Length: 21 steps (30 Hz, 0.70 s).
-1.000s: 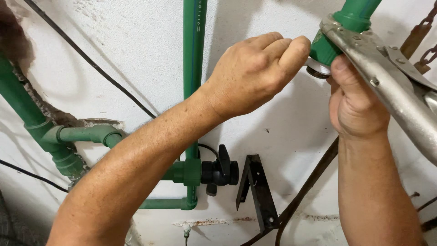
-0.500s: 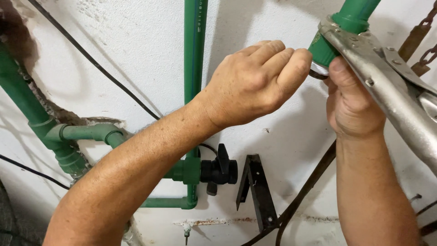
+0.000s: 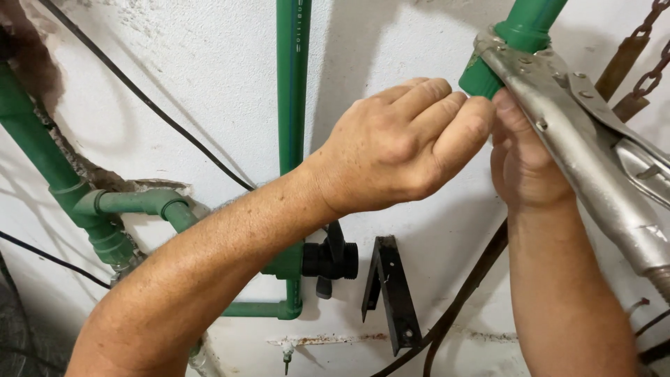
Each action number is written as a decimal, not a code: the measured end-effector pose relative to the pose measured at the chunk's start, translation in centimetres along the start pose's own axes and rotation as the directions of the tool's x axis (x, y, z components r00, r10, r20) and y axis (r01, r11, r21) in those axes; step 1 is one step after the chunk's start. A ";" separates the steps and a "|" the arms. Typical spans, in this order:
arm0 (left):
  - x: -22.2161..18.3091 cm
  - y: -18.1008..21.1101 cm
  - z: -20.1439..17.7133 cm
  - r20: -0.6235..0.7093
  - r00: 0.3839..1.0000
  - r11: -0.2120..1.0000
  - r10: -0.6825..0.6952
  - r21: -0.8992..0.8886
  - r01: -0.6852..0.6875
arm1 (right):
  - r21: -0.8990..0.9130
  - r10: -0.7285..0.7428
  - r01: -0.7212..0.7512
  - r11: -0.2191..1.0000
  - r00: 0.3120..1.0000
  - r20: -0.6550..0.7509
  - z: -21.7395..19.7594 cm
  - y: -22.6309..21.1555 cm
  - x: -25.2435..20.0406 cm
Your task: Installing a valve on a PVC pipe and applying teflon tape to the threads
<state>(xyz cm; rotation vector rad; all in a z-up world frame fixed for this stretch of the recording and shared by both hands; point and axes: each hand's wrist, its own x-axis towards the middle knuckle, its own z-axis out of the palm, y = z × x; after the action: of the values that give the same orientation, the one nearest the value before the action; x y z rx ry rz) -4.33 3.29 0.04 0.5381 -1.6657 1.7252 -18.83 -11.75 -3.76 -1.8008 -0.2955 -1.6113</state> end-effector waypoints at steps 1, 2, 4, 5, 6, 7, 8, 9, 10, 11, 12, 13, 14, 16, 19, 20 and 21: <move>0.1 0.2 0.2 0.001 1.000 1.000 0.001 -0.002 -0.001 | 0.000 0.001 -0.001 1.000 1.000 -0.002 0.6 -0.7 0.3; 0.1 0.4 0.4 0.012 1.000 0.999 -0.009 -0.034 0.009 | -0.045 -0.077 0.082 0.996 0.990 0.115 1.2 -1.4 0.7; 0.1 0.6 0.9 0.027 0.999 0.998 -0.020 -0.066 0.021 | -0.078 -0.147 0.169 0.983 0.961 0.232 1.6 -1.9 1.1; 0.0 0.8 1.2 0.036 0.998 0.995 -0.044 -0.083 0.046 | -0.026 -0.109 0.116 0.993 0.977 0.180 1.3 -1.8 1.0; -0.1 1.0 1.6 0.042 0.997 0.993 -0.066 -0.097 0.069 | 0.027 -0.072 0.069 0.997 0.989 0.131 0.9 -1.6 1.0; -0.2 1.1 1.8 0.043 0.997 0.993 -0.065 -0.096 0.069 | 0.028 -0.073 0.070 0.997 0.989 0.131 0.4 -1.0 0.6; -0.3 1.2 2.0 0.046 0.996 0.988 -0.074 -0.131 0.079 | 0.029 -0.078 0.076 0.997 0.994 0.080 -0.1 -0.4 0.2; -0.4 1.3 2.2 0.050 0.995 0.982 -0.083 -0.165 0.090 | 0.029 -0.082 0.082 0.996 0.996 0.028 -0.6 0.1 -0.2; -0.2 1.4 2.3 0.051 0.995 0.982 -0.082 -0.166 0.090 | 0.029 -0.082 0.081 0.996 0.996 0.027 -0.9 0.4 -0.4; -0.1 1.6 2.4 0.037 0.994 0.972 -0.107 -0.206 0.112 | 0.026 -0.070 0.070 0.997 0.998 -0.005 -1.2 0.7 -0.7; 0.1 1.6 2.5 0.025 0.991 0.960 -0.134 -0.246 0.136 | 0.024 -0.056 0.057 0.998 0.998 -0.036 -1.3 1.0 -0.9; -0.2 1.8 2.7 0.027 0.990 0.959 -0.135 -0.247 0.138 | 0.024 -0.053 0.054 0.998 0.998 -0.036 -1.2 0.7 -0.9; -0.4 1.9 3.1 0.022 0.987 0.947 -0.158 -0.278 0.158 | -0.002 -0.058 0.058 0.998 0.998 -0.022 -1.2 0.5 -0.9; -0.3 2.1 3.3 0.018 0.983 0.934 -0.182 -0.310 0.179 | -0.030 -0.064 0.063 0.998 0.998 -0.007 -1.0 0.1 -1.0; 0.3 2.2 3.2 -0.013 0.978 0.905 -0.208 -0.382 0.187 | -0.356 -0.170 0.098 0.929 0.970 -0.176 -0.8 -1.3 -1.9; 0.3 2.3 3.2 -0.007 0.976 0.891 -0.217 -0.409 0.195 | -0.490 -0.250 0.179 0.853 0.965 -0.083 -0.6 -2.4 -2.3; 0.2 2.4 3.1 -0.001 0.974 0.877 -0.226 -0.436 0.203 | -0.606 -0.312 0.261 0.752 0.950 0.022 -0.3 -3.5 -2.8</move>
<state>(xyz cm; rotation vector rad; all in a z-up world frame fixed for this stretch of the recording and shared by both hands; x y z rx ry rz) -6.62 0.36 -1.20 0.4403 -1.8056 1.1484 -21.70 -8.58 -5.16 -2.2322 -0.0059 -2.1739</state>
